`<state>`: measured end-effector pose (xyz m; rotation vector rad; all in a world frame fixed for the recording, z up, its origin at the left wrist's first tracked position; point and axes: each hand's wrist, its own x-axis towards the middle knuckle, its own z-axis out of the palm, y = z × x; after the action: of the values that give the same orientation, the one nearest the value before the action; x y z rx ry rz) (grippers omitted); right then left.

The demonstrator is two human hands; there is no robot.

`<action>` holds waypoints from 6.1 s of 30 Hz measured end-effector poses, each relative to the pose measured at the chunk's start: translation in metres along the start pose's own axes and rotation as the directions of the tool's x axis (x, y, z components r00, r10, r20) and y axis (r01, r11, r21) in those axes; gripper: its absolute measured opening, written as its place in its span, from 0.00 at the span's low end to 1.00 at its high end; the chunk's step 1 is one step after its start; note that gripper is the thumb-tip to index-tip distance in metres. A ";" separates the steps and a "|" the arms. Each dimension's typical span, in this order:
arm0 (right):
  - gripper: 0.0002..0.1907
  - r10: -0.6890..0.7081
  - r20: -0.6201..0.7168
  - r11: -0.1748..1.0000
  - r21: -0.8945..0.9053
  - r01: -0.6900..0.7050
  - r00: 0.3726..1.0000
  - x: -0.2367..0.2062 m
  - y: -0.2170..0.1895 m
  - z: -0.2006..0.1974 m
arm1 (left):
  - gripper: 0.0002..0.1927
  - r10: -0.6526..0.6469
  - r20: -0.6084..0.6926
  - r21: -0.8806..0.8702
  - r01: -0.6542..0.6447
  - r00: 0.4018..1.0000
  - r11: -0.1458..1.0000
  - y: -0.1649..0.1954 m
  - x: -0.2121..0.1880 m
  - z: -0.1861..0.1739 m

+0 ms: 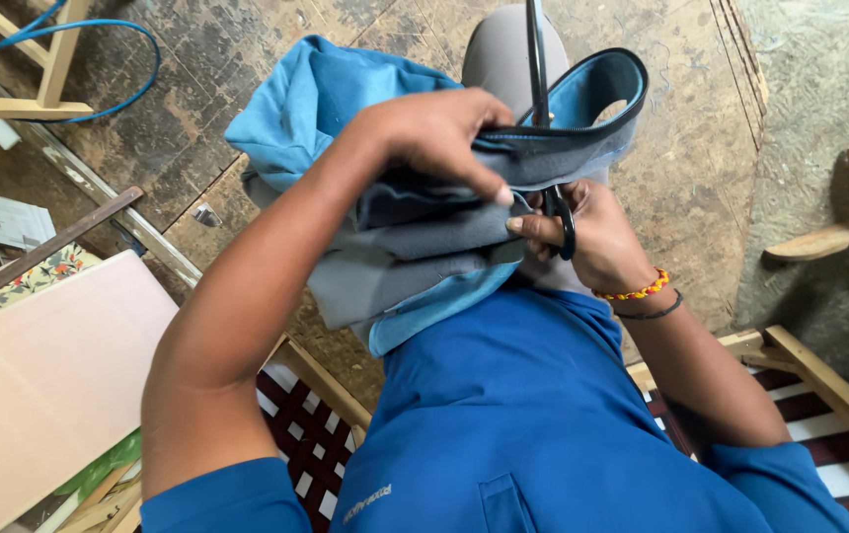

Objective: The person sits on the floor and uses shears to cut along the seam of a gray and blue fabric item. They adjust the fabric with both hands and continue cutting along the edge.

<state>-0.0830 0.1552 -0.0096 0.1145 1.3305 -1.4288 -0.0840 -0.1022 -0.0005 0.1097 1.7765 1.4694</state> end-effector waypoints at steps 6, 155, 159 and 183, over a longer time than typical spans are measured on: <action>0.17 -0.011 0.091 0.992 -0.127 0.023 0.996 0.009 -0.006 -0.007 | 0.20 -0.032 -0.050 0.059 0.035 0.998 0.998 -0.001 -0.019 0.007; 0.14 -0.291 -0.007 0.946 -0.154 0.286 0.957 -0.029 -0.032 0.027 | 0.05 -0.200 -0.880 -0.447 -0.606 0.431 0.658 0.014 -0.055 0.178; 0.15 -0.274 -0.046 0.962 0.000 0.274 0.961 -0.028 -0.026 0.028 | 0.06 -0.196 -0.886 -0.434 -0.607 0.420 0.666 0.009 -0.052 0.181; 0.12 -0.413 -0.241 0.911 -0.105 0.400 0.878 -0.042 -0.003 0.016 | 0.12 -0.125 -0.898 -0.403 -0.671 0.422 0.622 -0.005 -0.036 0.175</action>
<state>-0.0605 0.1694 0.0271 -0.0185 1.6775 -1.7766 0.0508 0.0137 0.0147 -1.0131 1.7042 2.7978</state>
